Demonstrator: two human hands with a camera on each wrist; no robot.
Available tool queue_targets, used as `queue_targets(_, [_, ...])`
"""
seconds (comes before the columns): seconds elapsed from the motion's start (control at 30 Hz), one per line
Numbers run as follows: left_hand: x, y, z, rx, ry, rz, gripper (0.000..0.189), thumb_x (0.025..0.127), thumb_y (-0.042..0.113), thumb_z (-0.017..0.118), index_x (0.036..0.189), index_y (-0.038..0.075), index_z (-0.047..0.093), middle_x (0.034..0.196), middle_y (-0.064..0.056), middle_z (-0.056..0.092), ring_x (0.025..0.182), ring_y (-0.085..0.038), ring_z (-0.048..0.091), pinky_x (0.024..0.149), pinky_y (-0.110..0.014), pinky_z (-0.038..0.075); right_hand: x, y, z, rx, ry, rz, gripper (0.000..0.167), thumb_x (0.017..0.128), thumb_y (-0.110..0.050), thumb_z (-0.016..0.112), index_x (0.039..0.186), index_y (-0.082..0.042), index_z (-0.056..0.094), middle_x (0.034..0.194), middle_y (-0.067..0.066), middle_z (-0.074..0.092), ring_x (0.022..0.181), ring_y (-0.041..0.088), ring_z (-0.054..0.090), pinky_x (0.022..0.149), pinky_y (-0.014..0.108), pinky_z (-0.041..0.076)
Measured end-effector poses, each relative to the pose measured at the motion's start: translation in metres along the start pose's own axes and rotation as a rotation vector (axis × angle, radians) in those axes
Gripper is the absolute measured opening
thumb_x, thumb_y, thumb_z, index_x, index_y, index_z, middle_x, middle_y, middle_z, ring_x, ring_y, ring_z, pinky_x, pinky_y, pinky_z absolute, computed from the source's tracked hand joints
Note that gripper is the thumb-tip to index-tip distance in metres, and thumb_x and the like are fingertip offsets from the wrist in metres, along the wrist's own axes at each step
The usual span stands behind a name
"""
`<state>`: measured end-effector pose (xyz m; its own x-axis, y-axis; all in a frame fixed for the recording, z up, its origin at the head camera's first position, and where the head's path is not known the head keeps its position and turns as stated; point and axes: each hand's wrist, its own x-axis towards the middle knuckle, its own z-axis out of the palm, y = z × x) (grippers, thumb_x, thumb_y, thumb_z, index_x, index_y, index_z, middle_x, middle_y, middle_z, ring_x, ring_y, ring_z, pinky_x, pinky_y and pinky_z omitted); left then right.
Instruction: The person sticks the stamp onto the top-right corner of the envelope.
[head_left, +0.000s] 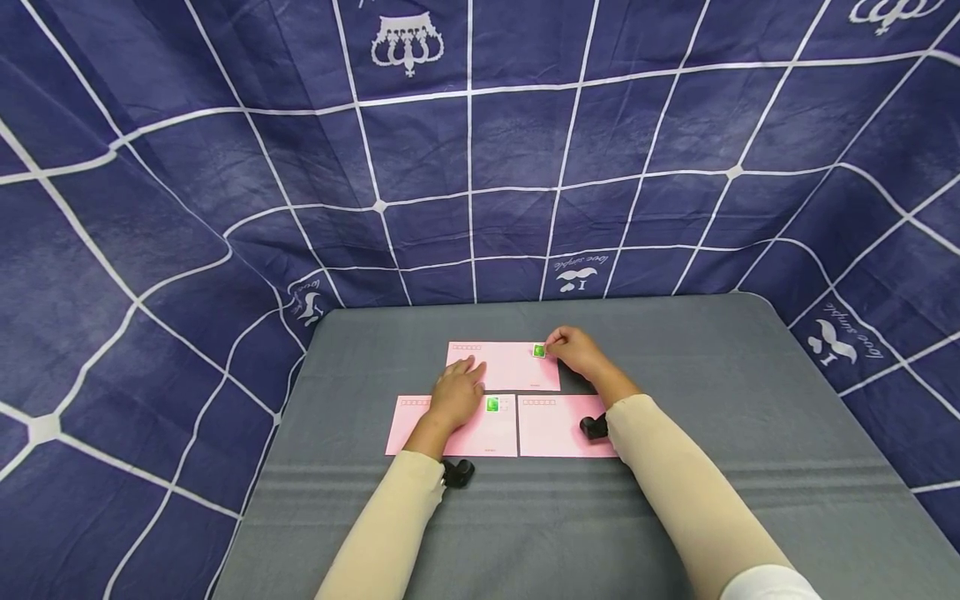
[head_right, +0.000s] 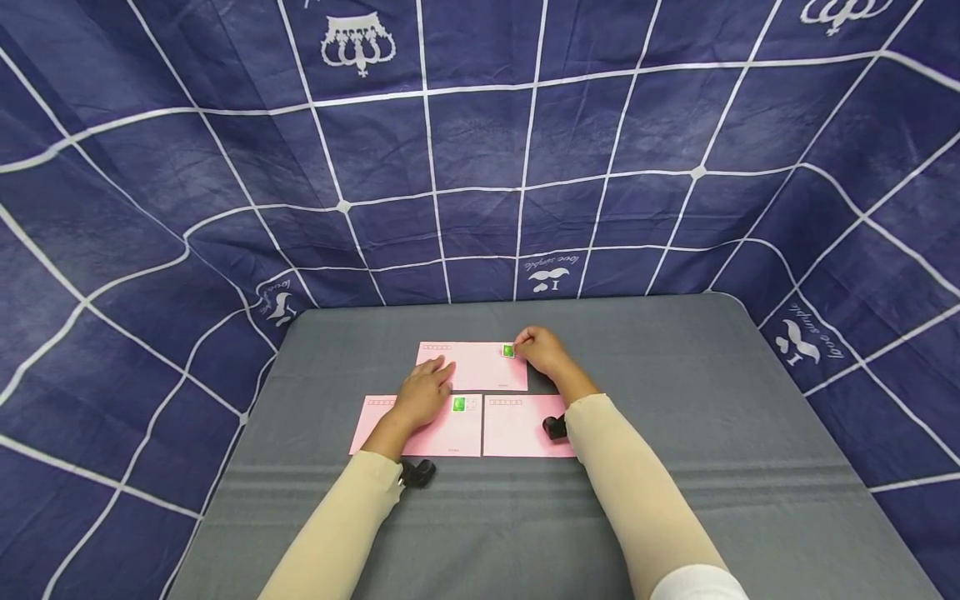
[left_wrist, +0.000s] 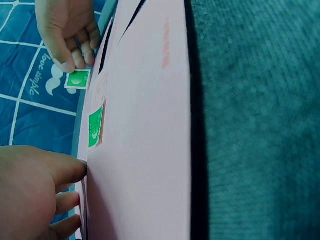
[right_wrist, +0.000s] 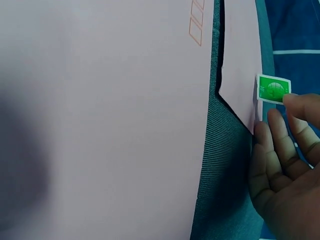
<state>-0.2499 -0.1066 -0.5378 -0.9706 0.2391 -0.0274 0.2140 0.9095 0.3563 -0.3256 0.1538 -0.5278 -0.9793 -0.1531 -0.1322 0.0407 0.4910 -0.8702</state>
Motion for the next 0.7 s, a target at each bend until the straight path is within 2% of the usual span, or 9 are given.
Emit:
queue_targets(0.2, [-0.0004, -0.0013, -0.0017, -0.012, -0.016, 0.002, 0.047, 0.104, 0.025, 0.049, 0.15, 0.014, 0.051, 0.16, -0.013, 0.042, 0.15, -0.035, 0.036, 0.121, -0.052, 0.032, 0.0039, 0.0007, 0.0023, -0.001, 0.001, 0.005, 0.014, 0.092, -0.007, 0.067, 0.101, 0.004, 0.064, 0.081, 0.003, 0.066, 0.073, 0.013, 0.059, 0.067, 0.02, 0.047])
queue_targets(0.7, [-0.0019, -0.0013, -0.0023, -0.029, -0.029, -0.008, 0.048, 0.104, 0.026, 0.049, 0.151, 0.015, 0.049, 0.162, -0.011, 0.039, 0.151, -0.034, 0.034, 0.121, -0.053, 0.031, 0.0107, 0.0021, 0.0084, -0.127, 0.006, 0.007, 0.014, 0.093, -0.013, 0.066, 0.101, -0.001, 0.065, 0.084, 0.002, 0.061, 0.074, 0.012, 0.053, 0.068, 0.022, 0.044])
